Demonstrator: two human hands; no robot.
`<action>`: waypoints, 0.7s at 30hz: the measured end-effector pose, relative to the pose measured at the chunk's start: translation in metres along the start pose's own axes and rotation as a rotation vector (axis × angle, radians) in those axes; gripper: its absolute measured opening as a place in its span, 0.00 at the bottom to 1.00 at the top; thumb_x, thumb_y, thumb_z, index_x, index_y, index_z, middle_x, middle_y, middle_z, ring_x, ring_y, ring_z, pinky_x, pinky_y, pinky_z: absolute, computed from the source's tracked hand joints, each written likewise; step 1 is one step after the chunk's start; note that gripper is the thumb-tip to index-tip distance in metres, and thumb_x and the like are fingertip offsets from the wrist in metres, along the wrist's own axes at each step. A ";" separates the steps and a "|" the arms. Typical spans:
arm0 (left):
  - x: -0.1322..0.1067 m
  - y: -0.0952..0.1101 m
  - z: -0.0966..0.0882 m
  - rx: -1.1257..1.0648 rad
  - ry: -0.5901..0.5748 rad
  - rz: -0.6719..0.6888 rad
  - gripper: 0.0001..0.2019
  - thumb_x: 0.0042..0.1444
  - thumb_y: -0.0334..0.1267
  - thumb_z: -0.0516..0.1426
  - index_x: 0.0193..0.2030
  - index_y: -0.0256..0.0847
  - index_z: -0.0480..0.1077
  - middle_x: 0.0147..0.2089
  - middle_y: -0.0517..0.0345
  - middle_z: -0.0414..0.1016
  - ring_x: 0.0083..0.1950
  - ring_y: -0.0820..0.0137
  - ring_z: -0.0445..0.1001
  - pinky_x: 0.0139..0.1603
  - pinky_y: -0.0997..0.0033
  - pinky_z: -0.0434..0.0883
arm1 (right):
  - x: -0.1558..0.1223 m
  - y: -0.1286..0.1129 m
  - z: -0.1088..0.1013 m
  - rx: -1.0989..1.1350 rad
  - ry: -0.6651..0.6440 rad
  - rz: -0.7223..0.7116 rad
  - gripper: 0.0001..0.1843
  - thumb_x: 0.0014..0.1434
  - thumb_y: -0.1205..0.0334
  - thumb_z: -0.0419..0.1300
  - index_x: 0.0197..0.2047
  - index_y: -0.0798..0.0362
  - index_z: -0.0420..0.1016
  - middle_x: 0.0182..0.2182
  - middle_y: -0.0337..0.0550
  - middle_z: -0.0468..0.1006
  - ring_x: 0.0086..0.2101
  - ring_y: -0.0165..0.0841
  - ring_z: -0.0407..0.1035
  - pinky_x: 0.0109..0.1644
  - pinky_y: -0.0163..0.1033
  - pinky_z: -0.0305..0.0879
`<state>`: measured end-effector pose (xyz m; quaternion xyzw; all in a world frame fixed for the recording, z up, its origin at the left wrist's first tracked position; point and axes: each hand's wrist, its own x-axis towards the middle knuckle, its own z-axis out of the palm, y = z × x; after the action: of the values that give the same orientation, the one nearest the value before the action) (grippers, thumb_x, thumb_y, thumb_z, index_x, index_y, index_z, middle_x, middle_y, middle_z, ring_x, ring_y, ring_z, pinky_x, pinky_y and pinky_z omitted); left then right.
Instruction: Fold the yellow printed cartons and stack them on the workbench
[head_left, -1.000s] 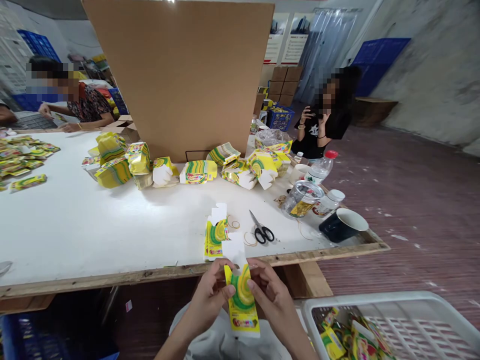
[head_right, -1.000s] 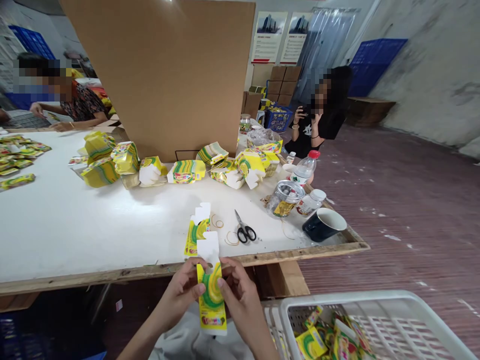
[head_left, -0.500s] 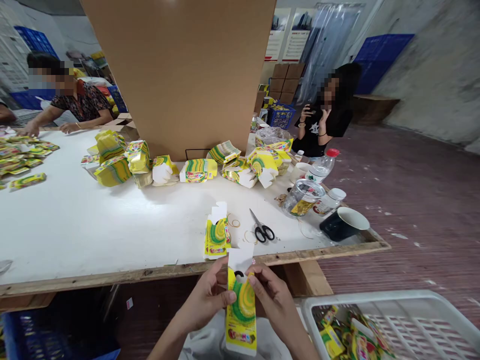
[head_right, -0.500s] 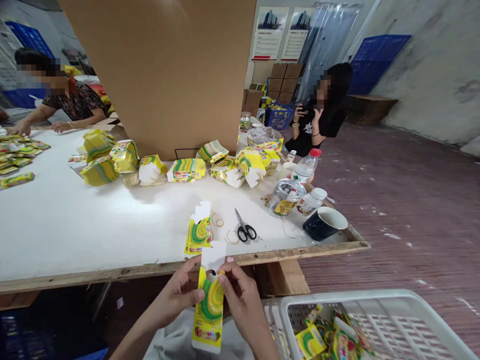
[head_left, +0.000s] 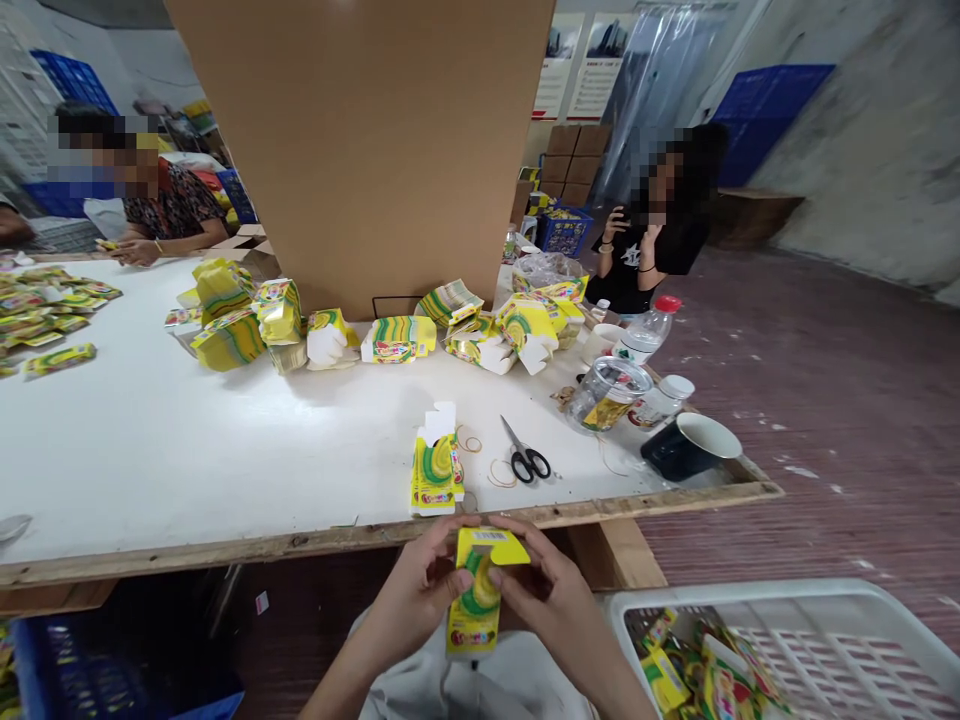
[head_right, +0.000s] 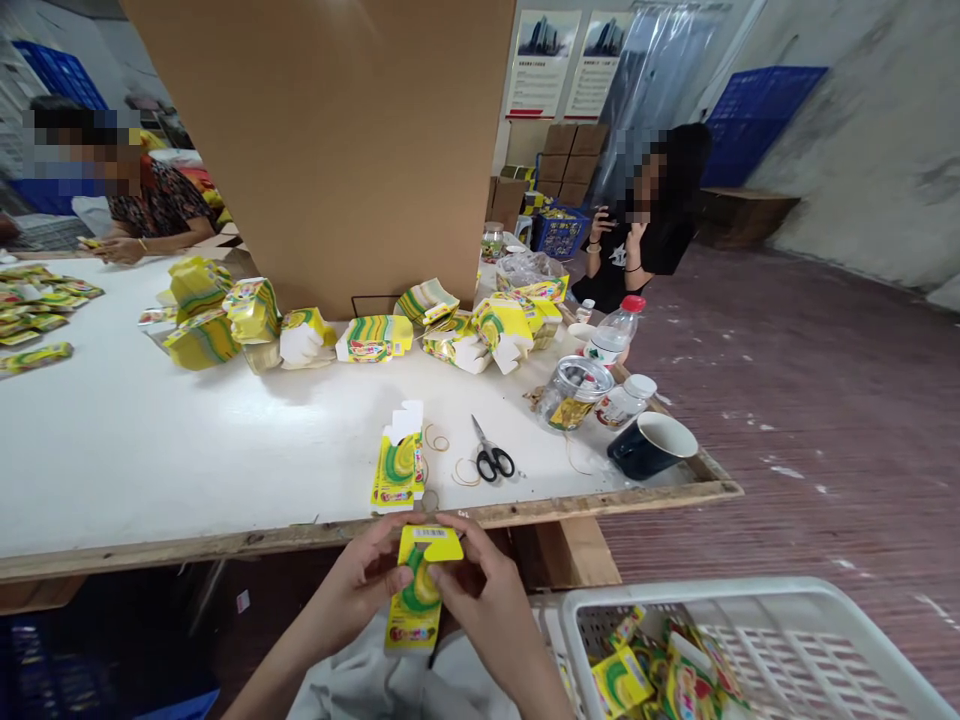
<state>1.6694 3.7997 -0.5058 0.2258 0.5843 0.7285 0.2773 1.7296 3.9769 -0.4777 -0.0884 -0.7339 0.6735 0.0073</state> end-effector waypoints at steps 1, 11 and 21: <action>0.000 -0.001 -0.001 0.018 0.011 -0.001 0.21 0.59 0.40 0.59 0.59 0.43 0.65 0.57 0.44 0.74 0.56 0.57 0.74 0.54 0.61 0.70 | -0.001 0.000 -0.002 0.025 -0.023 0.011 0.25 0.54 0.57 0.65 0.55 0.49 0.73 0.46 0.47 0.81 0.46 0.41 0.75 0.48 0.42 0.71; 0.001 0.001 0.003 0.028 0.011 -0.023 0.23 0.58 0.39 0.60 0.61 0.43 0.65 0.58 0.45 0.74 0.54 0.58 0.74 0.55 0.61 0.69 | 0.005 0.001 0.002 -0.210 0.018 0.031 0.22 0.56 0.53 0.61 0.52 0.53 0.73 0.26 0.39 0.79 0.28 0.34 0.71 0.33 0.35 0.65; 0.003 0.009 0.000 -0.222 0.020 -0.100 0.25 0.52 0.38 0.66 0.56 0.40 0.68 0.43 0.49 0.81 0.42 0.64 0.78 0.42 0.70 0.70 | 0.004 0.013 0.006 -0.356 0.109 -0.087 0.20 0.59 0.50 0.60 0.51 0.51 0.75 0.20 0.34 0.75 0.21 0.31 0.68 0.27 0.33 0.62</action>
<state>1.6661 3.8003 -0.4966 0.1570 0.5133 0.7763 0.3306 1.7267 3.9722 -0.4914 -0.0929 -0.8432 0.5261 0.0605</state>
